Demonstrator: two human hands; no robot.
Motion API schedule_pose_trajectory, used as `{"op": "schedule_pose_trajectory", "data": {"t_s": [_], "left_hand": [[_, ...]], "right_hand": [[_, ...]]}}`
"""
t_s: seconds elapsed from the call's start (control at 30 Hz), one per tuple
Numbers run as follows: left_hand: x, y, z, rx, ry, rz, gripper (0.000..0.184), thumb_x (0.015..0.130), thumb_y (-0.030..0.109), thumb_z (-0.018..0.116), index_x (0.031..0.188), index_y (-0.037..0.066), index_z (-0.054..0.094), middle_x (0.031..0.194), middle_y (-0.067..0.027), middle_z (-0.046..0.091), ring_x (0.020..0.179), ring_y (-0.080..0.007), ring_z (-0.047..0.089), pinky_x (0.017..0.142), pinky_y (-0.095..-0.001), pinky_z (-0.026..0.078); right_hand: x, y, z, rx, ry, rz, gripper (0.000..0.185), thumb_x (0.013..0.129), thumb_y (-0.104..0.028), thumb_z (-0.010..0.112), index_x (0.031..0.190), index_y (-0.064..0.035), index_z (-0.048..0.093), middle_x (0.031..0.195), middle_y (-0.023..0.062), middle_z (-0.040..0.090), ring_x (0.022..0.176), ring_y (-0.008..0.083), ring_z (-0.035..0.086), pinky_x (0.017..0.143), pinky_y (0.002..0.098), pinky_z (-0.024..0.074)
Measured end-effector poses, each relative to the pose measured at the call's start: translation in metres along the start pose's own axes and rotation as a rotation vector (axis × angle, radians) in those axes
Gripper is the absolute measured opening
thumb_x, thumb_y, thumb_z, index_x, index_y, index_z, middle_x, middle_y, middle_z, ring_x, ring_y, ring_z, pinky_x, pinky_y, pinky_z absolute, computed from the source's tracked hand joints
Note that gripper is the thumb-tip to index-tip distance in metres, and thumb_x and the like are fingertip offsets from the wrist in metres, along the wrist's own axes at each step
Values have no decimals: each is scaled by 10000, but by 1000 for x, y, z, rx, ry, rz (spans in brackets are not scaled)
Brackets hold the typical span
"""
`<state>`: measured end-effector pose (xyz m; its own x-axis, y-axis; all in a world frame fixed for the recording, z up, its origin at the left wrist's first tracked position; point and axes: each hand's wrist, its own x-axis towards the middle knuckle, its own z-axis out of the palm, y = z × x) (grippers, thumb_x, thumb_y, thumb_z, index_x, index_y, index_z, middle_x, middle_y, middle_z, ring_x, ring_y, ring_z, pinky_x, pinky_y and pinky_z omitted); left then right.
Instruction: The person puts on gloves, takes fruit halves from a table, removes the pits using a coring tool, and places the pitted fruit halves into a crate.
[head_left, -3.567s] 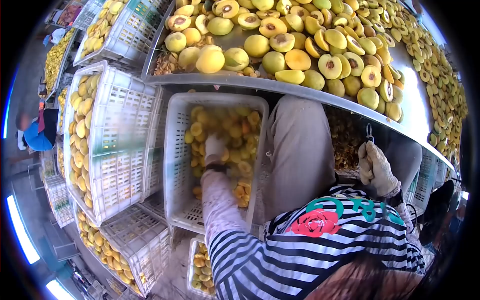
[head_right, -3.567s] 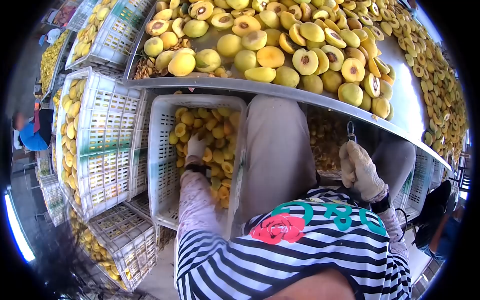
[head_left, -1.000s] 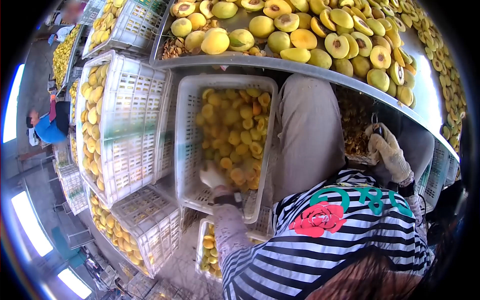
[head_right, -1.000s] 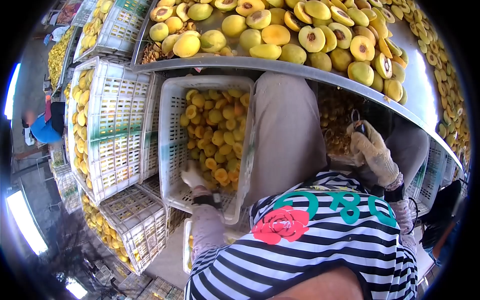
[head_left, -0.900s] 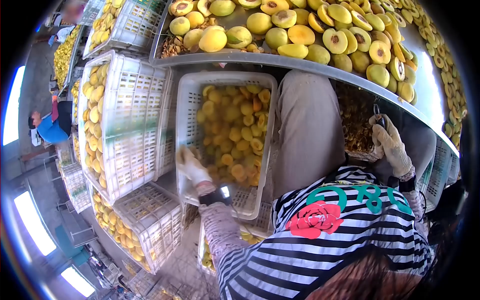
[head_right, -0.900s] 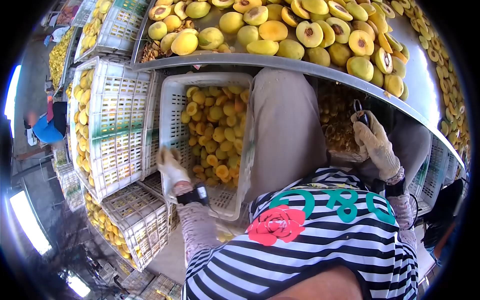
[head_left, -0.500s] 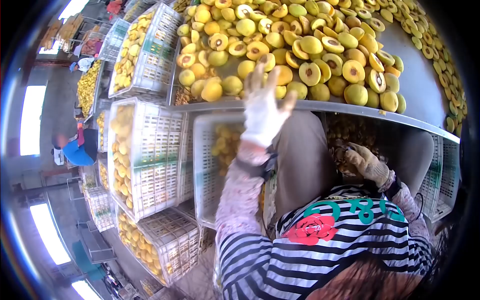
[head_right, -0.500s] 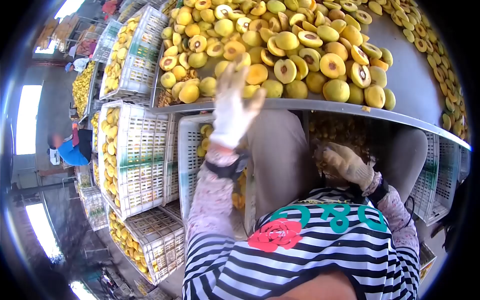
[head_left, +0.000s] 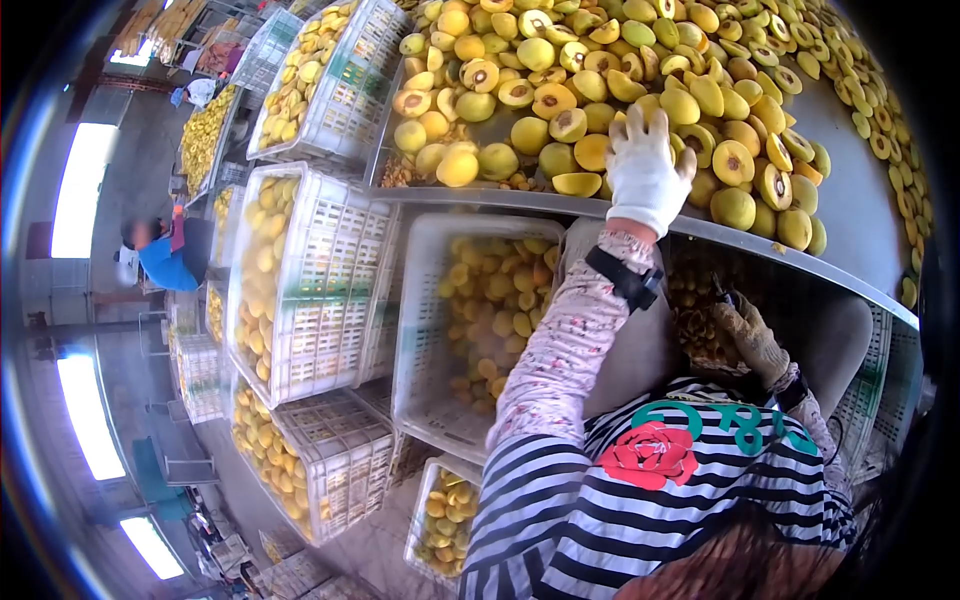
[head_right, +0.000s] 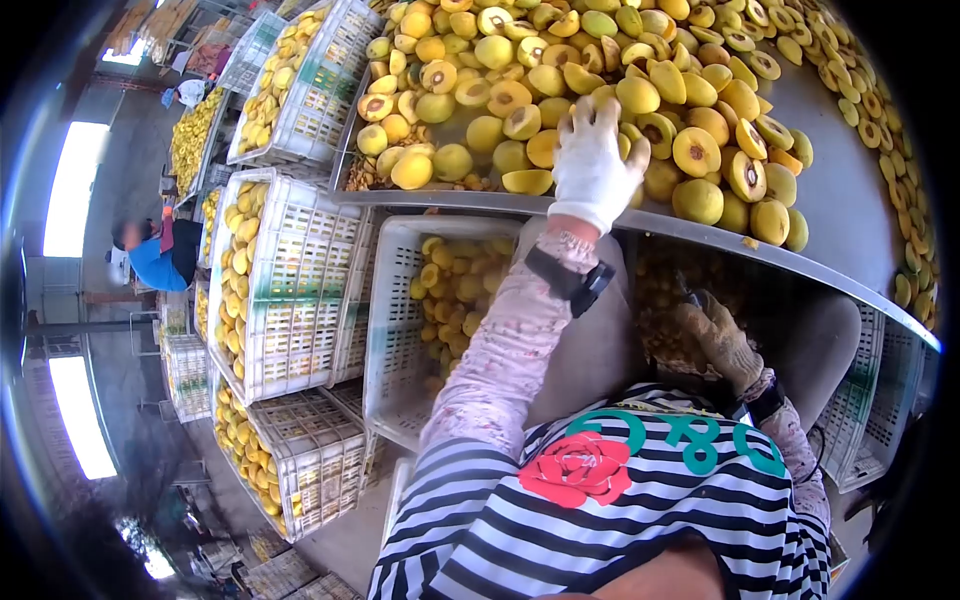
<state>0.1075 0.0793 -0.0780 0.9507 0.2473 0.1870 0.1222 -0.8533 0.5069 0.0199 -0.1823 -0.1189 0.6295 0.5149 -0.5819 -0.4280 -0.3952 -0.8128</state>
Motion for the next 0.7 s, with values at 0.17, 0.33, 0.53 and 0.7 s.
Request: {"op": "schedule_pose_trajectory", "data": {"t_s": [0.17,0.33,0.53,0.7], "left_hand": [[22,25,38,125,86,-117,760,936,440,551,1577,132,283,1596,-217,302,1414,-465,358,1065,-613,406],[6,19,31,75,61,-45,682,887,302,653,1509,140,427,1525,-124,432,1305,-370,456,1055,-537,412],[-32,-1,33,-56,334,-75,567,830,158,714,1368,92,550,1369,-126,511,1271,-353,488,978,-460,507],[-33,-9,12,-221,158,-157,511,861,87,674,1357,80,551,1214,-128,588,1132,-309,585,878,-374,565]], "right_hand": [[9,42,-2,-96,164,5,519,986,-435,578,1313,-35,538,763,39,575,533,116,502,453,258,401],[4,43,5,-34,108,-7,465,1011,-360,575,1337,-29,560,862,48,641,608,127,546,540,245,447],[-3,12,25,-151,159,76,406,1028,-316,572,1328,-42,588,1085,62,684,923,141,627,837,263,506],[-4,8,40,-147,112,-83,367,1035,-310,576,1306,-65,603,1036,-2,660,868,85,583,773,249,488]]}}
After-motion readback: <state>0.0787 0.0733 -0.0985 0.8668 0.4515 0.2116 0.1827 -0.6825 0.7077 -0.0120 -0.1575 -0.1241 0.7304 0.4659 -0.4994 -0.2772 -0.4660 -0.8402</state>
